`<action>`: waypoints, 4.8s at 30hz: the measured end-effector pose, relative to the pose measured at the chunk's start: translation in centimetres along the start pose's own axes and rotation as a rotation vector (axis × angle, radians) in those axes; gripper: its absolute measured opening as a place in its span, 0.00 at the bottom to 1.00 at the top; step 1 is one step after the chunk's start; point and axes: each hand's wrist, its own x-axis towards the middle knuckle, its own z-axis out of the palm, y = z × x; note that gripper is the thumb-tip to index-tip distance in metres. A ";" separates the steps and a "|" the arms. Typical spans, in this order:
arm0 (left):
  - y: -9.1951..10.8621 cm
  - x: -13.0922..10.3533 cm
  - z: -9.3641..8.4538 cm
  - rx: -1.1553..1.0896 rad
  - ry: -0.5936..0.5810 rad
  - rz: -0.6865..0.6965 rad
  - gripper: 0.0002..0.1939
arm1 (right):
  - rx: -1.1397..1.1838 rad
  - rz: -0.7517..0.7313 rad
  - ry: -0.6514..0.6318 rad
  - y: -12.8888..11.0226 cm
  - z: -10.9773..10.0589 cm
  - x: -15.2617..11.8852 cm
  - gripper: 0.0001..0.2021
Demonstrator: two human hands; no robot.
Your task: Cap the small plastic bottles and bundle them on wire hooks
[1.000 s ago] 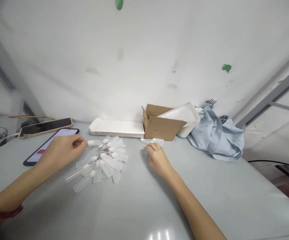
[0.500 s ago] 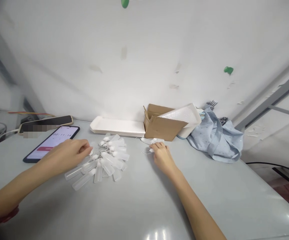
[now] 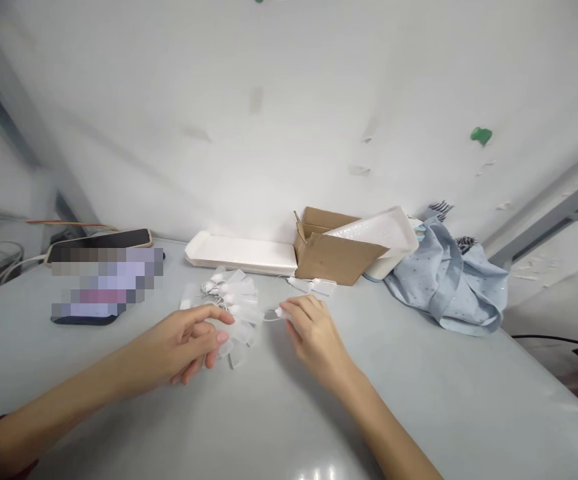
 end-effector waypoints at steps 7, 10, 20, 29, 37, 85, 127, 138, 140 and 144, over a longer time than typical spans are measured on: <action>0.1 -0.1 0.6 -0.040 -0.043 -0.008 0.14 | 0.089 -0.084 0.064 -2.6 -0.4 0.0 0.17; 0.0 -0.2 0.8 -0.023 -0.067 0.022 0.12 | 0.103 -0.090 0.053 -3.1 -0.5 -0.1 0.17; -0.6 0.1 1.0 0.183 -0.010 0.138 0.15 | 0.176 -0.113 0.033 -3.7 -0.5 -0.2 0.15; -1.1 0.2 1.3 0.212 -0.058 0.176 0.17 | 0.178 -0.142 0.024 -4.4 -0.5 -0.3 0.15; -1.6 0.2 1.4 0.199 -0.068 0.182 0.17 | 0.175 -0.145 -0.005 -4.5 -0.6 -0.3 0.13; -2.4 0.3 2.1 0.493 0.040 0.496 0.15 | 0.352 -0.153 -0.031 -5.1 0.4 -1.0 0.19; -2.2 0.0 1.6 0.423 0.168 0.537 0.13 | 0.727 0.444 -0.193 -4.9 -1.7 0.4 0.10; -2.2 -0.4 2.2 0.398 0.132 0.587 0.10 | 1.000 0.558 -0.059 -2.7 -1.8 0.3 0.11; -2.3 -0.5 2.4 0.396 0.127 0.601 0.11 | 1.018 0.564 0.028 -2.3 -1.9 0.3 0.11; -2.3 -0.4 2.3 0.386 0.187 0.592 0.10 | 0.988 0.567 0.042 -2.5 -2.0 0.4 0.11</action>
